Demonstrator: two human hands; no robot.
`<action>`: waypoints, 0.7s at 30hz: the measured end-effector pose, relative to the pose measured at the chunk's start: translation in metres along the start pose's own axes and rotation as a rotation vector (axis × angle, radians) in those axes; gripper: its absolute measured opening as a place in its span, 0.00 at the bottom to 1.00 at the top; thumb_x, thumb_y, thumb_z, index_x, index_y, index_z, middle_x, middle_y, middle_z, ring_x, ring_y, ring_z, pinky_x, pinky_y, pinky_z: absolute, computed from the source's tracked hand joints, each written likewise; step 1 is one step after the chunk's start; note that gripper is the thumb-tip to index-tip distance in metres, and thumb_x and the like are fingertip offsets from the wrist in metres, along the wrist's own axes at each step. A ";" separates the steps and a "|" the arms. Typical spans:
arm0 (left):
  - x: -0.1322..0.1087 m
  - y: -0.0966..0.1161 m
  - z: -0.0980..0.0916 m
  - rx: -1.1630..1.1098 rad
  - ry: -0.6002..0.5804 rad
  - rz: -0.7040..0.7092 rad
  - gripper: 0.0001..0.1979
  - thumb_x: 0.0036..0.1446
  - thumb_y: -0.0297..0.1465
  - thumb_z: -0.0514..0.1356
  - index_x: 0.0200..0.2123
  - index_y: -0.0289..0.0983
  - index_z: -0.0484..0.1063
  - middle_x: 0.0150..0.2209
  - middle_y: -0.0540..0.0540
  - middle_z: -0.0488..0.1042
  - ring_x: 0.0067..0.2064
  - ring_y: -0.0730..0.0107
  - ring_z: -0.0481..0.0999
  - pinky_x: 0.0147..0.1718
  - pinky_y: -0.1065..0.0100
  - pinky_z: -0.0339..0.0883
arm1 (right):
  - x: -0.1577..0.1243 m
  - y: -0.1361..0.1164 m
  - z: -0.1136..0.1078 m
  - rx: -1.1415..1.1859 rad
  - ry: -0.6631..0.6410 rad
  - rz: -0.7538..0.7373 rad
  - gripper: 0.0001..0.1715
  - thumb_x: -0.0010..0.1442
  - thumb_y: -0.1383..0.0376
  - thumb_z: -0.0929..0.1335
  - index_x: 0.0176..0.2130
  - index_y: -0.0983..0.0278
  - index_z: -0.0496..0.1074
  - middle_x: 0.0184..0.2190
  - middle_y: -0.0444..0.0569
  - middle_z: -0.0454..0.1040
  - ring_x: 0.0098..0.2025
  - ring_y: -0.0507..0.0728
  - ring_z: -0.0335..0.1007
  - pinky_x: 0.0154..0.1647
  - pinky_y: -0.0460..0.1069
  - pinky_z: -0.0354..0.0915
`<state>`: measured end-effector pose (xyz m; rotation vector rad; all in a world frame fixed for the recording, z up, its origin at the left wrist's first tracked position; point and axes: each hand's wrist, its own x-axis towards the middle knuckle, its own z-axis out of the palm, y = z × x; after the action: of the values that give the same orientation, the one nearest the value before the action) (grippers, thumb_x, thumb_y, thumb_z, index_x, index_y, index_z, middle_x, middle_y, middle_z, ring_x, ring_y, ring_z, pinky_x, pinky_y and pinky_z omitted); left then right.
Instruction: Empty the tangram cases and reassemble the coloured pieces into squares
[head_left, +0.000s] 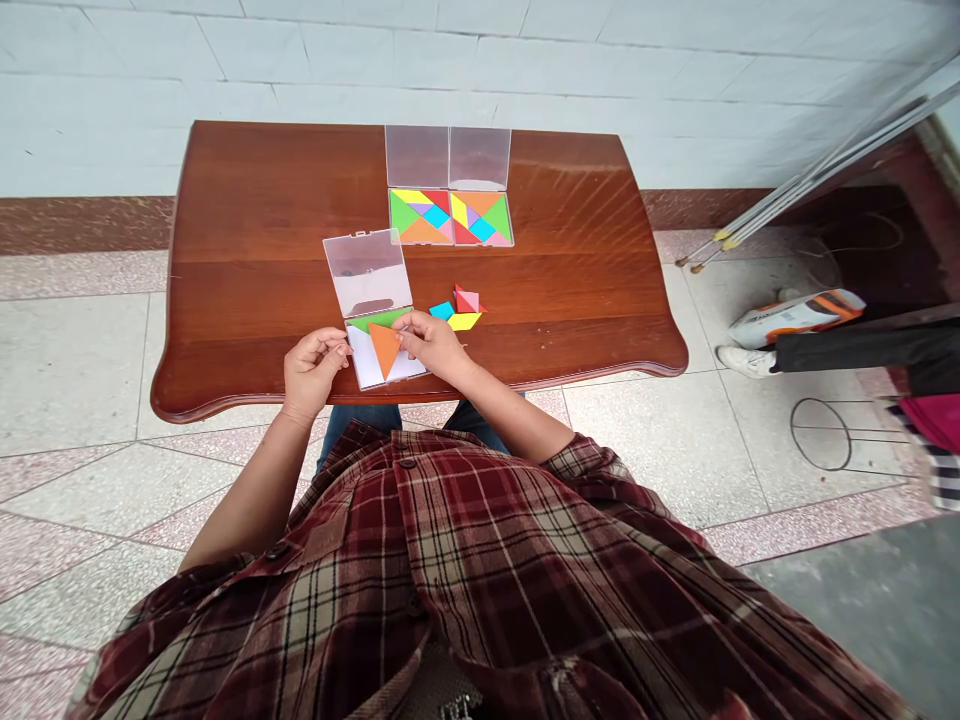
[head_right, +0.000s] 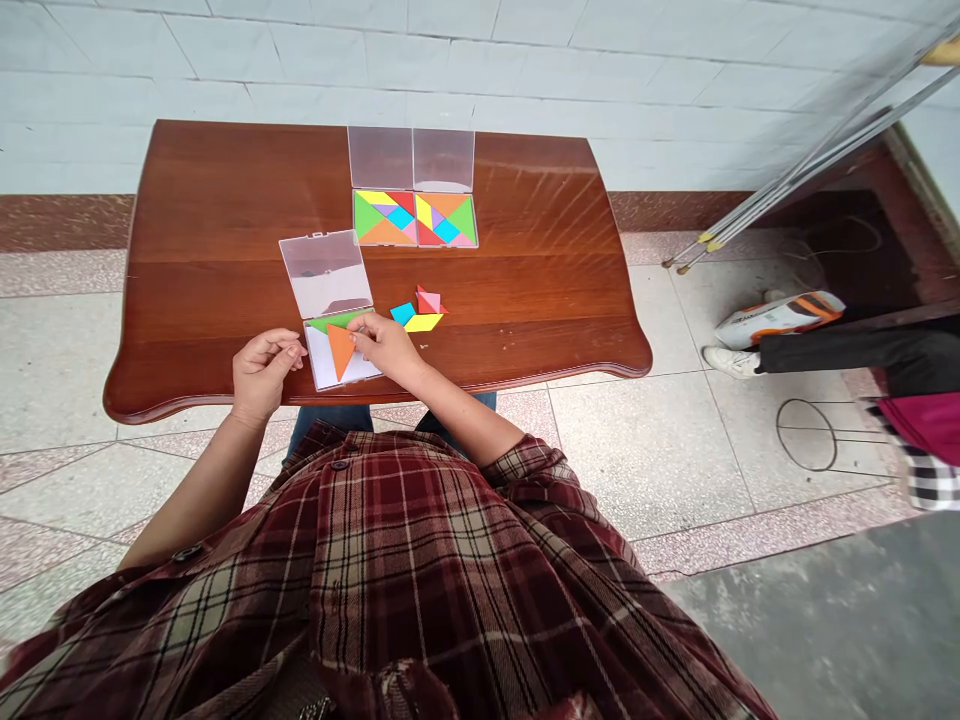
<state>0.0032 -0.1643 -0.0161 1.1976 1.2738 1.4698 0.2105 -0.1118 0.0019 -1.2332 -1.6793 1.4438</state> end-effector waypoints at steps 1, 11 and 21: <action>0.000 0.000 0.000 0.003 0.000 0.000 0.16 0.47 0.41 0.71 0.36 0.37 0.77 0.26 0.50 0.77 0.23 0.78 0.72 0.25 0.74 0.68 | -0.001 -0.001 0.001 -0.033 -0.010 -0.005 0.03 0.59 0.66 0.65 0.37 0.62 0.66 0.23 0.37 0.65 0.24 0.48 0.60 0.30 0.45 0.59; -0.001 0.005 0.006 0.006 0.025 0.015 0.15 0.48 0.40 0.70 0.34 0.36 0.76 0.25 0.50 0.77 0.23 0.78 0.70 0.25 0.73 0.66 | -0.002 -0.009 0.010 -0.341 -0.060 -0.039 0.06 0.59 0.67 0.64 0.39 0.63 0.69 0.26 0.40 0.70 0.27 0.51 0.63 0.33 0.46 0.57; -0.002 0.007 0.009 0.035 0.056 0.031 0.15 0.47 0.41 0.69 0.33 0.37 0.75 0.25 0.51 0.76 0.22 0.79 0.70 0.25 0.73 0.67 | 0.001 -0.023 0.020 -0.309 -0.017 0.102 0.02 0.62 0.70 0.65 0.37 0.63 0.66 0.25 0.38 0.70 0.23 0.49 0.70 0.31 0.45 0.63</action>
<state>0.0123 -0.1658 -0.0094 1.2113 1.3289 1.5188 0.1867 -0.1189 0.0195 -1.4935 -1.9290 1.2867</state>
